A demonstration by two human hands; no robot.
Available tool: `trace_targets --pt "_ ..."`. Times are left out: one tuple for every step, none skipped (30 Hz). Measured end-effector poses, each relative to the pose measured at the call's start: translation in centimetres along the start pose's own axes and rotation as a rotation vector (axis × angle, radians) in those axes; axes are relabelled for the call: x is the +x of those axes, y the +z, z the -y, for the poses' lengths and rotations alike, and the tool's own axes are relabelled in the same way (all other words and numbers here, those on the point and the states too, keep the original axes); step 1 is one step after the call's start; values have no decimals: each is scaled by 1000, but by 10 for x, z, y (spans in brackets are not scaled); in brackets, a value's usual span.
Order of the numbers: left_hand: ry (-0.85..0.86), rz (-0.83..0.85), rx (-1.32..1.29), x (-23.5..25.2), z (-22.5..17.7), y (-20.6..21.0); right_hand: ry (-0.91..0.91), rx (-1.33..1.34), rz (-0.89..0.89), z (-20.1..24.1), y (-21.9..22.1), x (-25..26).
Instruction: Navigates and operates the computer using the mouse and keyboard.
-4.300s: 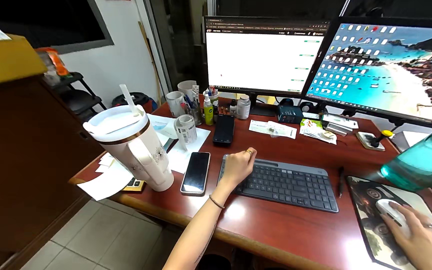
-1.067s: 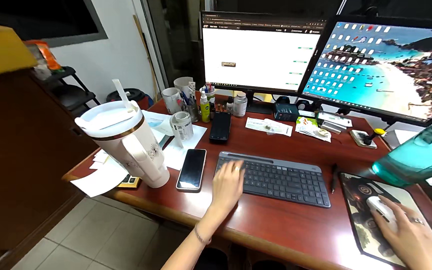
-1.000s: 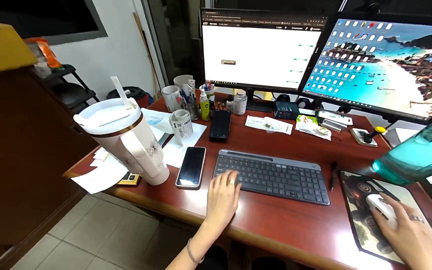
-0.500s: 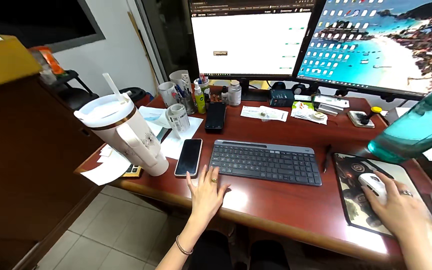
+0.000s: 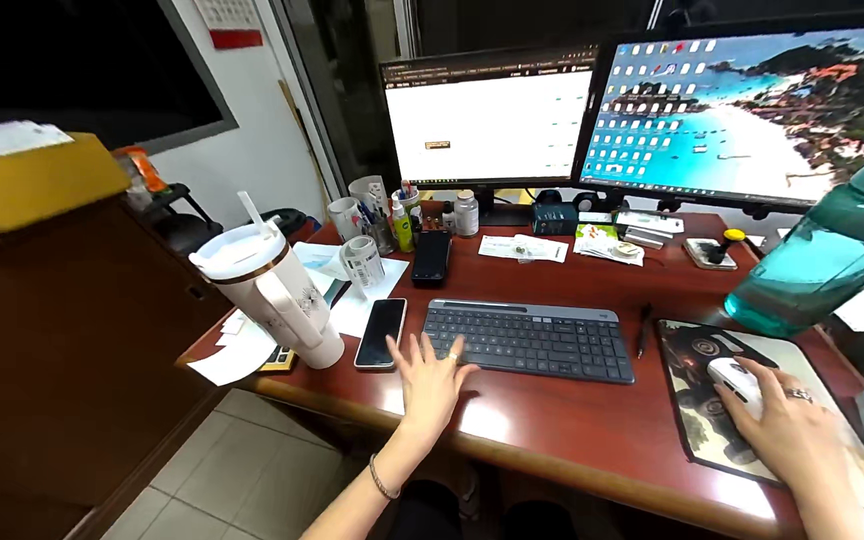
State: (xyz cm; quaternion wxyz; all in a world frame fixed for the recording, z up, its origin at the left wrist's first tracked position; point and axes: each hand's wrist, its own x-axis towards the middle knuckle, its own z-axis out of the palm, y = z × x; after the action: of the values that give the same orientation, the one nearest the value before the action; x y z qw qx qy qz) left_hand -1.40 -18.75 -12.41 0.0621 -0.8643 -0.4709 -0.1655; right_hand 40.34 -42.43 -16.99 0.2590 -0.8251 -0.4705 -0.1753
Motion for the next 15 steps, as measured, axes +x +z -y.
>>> trace_targets --pt "-2 -137 -40 -6 4 10 1 -1 0 0 1 0" --pt "0 -234 -87 -11 7 20 -2 -3 0 0 1 0" --pt "9 -299 -132 -17 12 32 -11 -5 -2 -1 2 -1" --pt "18 -325 -186 -22 16 43 -21 -5 -2 -2 2 -2" --pt "23 -328 -247 -27 19 51 -30 -4 1 -3 2 -2" --pt "22 -333 -304 -29 21 55 -33 -3 5 -4 3 -2" --pt "17 -352 -337 -31 22 57 -31 -5 5 -4 3 -2" --pt "17 -374 -348 -31 22 57 -18 -6 9 -5 4 -2" --pt "25 -394 -348 -31 21 57 -4 -10 12 -4 3 -2" --pt "38 -410 -341 -31 20 57 14 -16 20 -3 2 -2" --pt "48 -421 -336 -31 20 58 25 -22 25 -3 2 -2" --pt "55 -428 -334 -31 20 58 23 -24 22 -3 2 -2" --pt "56 -429 -336 -31 20 59 15 -24 17 -4 3 -2" --pt "53 -429 -339 -31 21 59 7 -23 9 -5 4 -2" --pt "49 -429 -341 -31 21 59 6 -20 10 -5 4 -2"
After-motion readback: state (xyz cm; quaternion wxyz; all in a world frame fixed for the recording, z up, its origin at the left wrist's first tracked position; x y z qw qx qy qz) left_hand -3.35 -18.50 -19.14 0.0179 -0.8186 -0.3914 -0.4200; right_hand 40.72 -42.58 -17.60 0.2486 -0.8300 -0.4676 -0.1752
